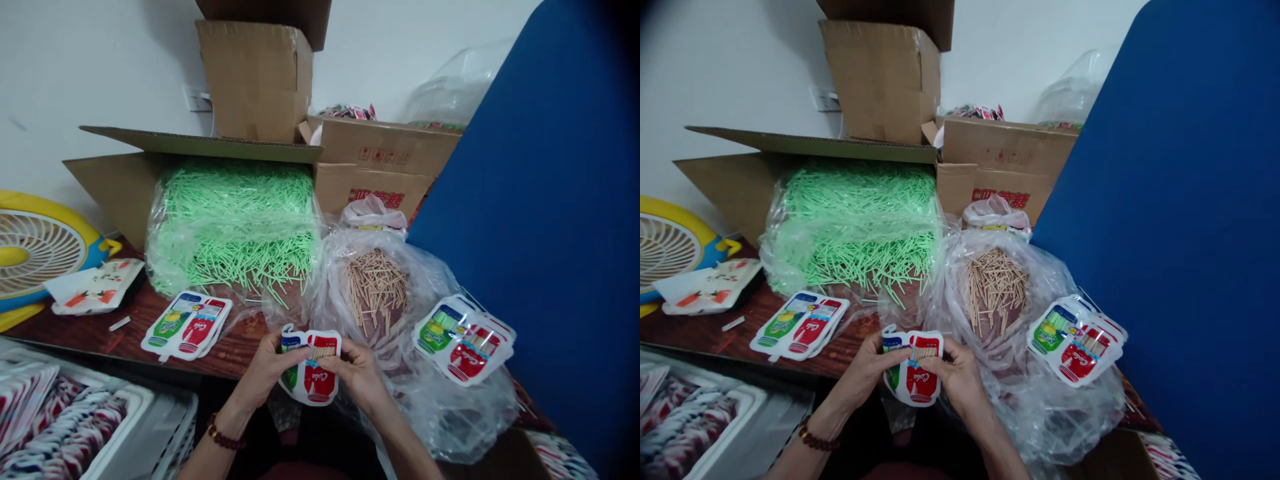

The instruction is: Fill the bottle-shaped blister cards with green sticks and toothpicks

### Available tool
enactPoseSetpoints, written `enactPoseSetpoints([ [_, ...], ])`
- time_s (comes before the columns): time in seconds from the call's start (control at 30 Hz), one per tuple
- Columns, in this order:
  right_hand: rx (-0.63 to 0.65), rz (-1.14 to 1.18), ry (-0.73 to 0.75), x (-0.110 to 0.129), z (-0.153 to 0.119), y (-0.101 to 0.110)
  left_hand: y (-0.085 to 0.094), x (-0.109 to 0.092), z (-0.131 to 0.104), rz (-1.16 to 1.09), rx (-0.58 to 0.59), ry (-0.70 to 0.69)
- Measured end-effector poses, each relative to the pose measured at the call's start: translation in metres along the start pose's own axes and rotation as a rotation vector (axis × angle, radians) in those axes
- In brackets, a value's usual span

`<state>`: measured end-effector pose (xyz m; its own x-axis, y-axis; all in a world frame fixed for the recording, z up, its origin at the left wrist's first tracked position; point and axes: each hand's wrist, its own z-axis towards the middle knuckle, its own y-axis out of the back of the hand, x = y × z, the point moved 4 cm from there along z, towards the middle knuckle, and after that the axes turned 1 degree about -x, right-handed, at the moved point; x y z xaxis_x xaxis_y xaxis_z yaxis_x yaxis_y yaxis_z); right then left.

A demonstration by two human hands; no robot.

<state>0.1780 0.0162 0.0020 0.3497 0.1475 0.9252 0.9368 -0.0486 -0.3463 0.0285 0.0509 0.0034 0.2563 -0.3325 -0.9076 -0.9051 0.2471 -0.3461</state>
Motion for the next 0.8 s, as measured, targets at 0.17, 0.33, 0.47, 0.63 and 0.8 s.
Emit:
enactPoseSetpoints([
  [0.17, 0.012, 0.011, 0.031, 0.0, -0.002, 0.0, -0.01, -0.005, -0.004, 0.042, 0.082, 0.001],
  [0.33, -0.013, -0.16, 0.052, 0.008, -0.007, 0.003, -0.012, -0.008, -0.004, 0.094, 0.088, -0.026],
  [0.47, -0.002, -0.244, 0.128, 0.022, -0.011, 0.01, -0.014, -0.013, -0.005, 0.328, 0.07, -0.164],
  [0.63, -0.057, -0.457, 0.399, 0.056, -0.027, 0.033, -0.029, -0.012, -0.006, 0.578, 0.1, -0.411],
  [0.8, -0.133, -0.677, 0.547, 0.082, -0.05, 0.061, -0.048, 0.003, 0.002, 0.618, 0.17, -0.42],
])
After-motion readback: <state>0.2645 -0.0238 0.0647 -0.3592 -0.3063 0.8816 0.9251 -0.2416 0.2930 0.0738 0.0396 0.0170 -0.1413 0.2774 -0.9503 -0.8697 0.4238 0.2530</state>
